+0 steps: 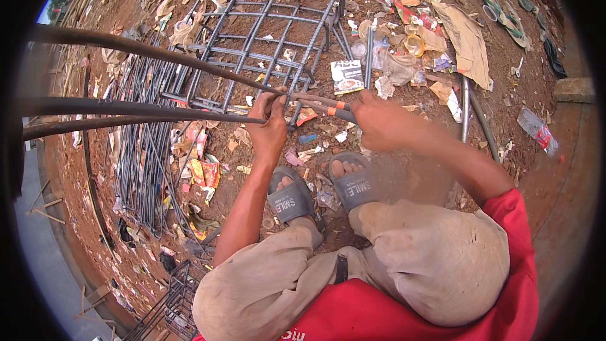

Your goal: The person assembles a rebar cage by hand, using wire and pliers to secure metal rods together. They move a small metal cage into position and twist wire around the joints to secure the structure.

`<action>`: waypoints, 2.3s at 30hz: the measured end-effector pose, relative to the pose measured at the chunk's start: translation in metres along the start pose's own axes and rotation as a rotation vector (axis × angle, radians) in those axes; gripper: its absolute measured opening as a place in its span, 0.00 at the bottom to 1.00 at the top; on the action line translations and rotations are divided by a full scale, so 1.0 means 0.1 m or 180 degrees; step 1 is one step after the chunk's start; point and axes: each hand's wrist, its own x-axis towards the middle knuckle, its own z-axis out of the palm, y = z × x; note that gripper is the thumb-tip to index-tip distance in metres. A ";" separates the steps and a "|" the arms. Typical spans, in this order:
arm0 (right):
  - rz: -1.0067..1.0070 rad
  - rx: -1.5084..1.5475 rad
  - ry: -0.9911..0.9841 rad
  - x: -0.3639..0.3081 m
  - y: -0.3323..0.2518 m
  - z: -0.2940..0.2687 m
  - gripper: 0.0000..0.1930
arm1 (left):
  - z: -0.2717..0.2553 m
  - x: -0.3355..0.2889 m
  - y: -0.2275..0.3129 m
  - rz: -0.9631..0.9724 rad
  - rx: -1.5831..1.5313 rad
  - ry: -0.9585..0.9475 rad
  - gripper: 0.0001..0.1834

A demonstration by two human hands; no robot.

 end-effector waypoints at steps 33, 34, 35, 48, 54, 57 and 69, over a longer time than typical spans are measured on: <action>-0.0264 0.4696 -0.0900 0.08 -0.14 0.88 0.24 | 0.01 0.02 0.09 -0.0191 -0.0071 -0.0203 0.07; -0.0223 0.4866 -0.0828 0.04 -0.20 0.89 0.25 | -0.01 0.02 0.08 -0.0210 0.0042 -0.0176 0.07; -0.0222 0.4883 -0.0820 0.04 -0.21 0.90 0.25 | -0.01 0.01 0.10 -0.0211 0.0049 -0.0193 0.07; -0.0015 0.2272 0.0158 -0.03 0.04 0.76 0.46 | 0.01 0.02 0.10 -0.0103 0.0137 -0.0211 0.10; -0.0248 -0.0611 0.2145 -0.21 0.21 0.72 0.43 | 0.02 -0.01 0.12 -0.0253 0.0124 -0.0082 0.11; -0.0256 -0.0915 0.2254 -0.22 0.27 0.63 0.43 | 0.02 0.00 0.12 -0.0266 0.0110 -0.0078 0.11; 0.0252 0.2829 -0.1523 0.22 0.74 0.39 0.18 | 0.02 0.01 0.16 -0.0180 0.0400 -0.0140 0.11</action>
